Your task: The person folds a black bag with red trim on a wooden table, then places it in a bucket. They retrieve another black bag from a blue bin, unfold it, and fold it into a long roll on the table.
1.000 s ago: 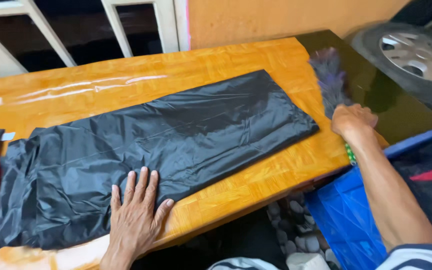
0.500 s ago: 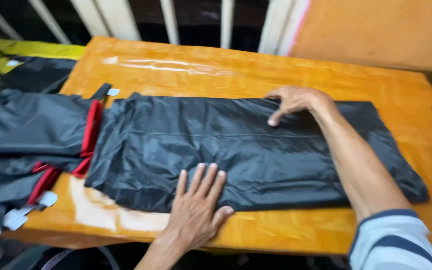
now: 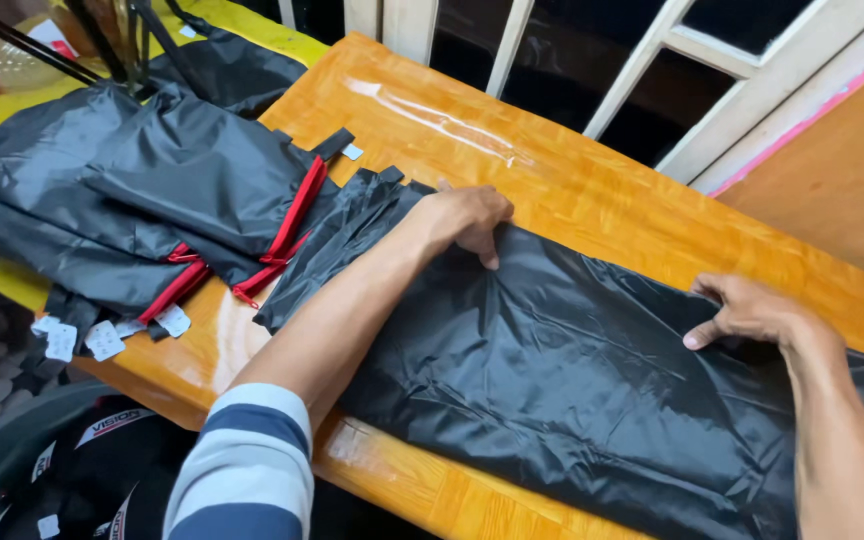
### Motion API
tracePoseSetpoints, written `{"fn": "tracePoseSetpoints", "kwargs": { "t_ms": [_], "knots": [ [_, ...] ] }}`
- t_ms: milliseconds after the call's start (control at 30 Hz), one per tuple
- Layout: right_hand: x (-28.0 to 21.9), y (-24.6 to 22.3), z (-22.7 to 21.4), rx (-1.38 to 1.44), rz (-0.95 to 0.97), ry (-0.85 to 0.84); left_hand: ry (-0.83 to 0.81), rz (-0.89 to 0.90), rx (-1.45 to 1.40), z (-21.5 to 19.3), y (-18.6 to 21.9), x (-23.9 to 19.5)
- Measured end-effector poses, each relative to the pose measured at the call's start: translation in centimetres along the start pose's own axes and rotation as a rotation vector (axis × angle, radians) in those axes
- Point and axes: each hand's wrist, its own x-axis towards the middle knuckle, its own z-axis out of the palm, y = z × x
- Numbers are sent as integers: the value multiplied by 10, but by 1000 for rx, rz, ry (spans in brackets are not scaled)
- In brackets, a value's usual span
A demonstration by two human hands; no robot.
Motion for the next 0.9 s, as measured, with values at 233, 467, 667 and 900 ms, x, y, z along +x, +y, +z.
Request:
{"fn": "tracePoseSetpoints", "kwargs": {
  "t_ms": [233,467,667,900],
  "knots": [
    [-45,-12,48,-192,-216,513,273,153,-62,41,-20,12],
    [-76,-25,112,-708,-508,1092,415,211,-5,63,-28,2],
    [-89,-35,113,-632,-569,1123,849,299,409,94,-7,-2],
    [-88,-29,105,-423,-482,957,905,257,478,107,-3,11]
  ]
}}
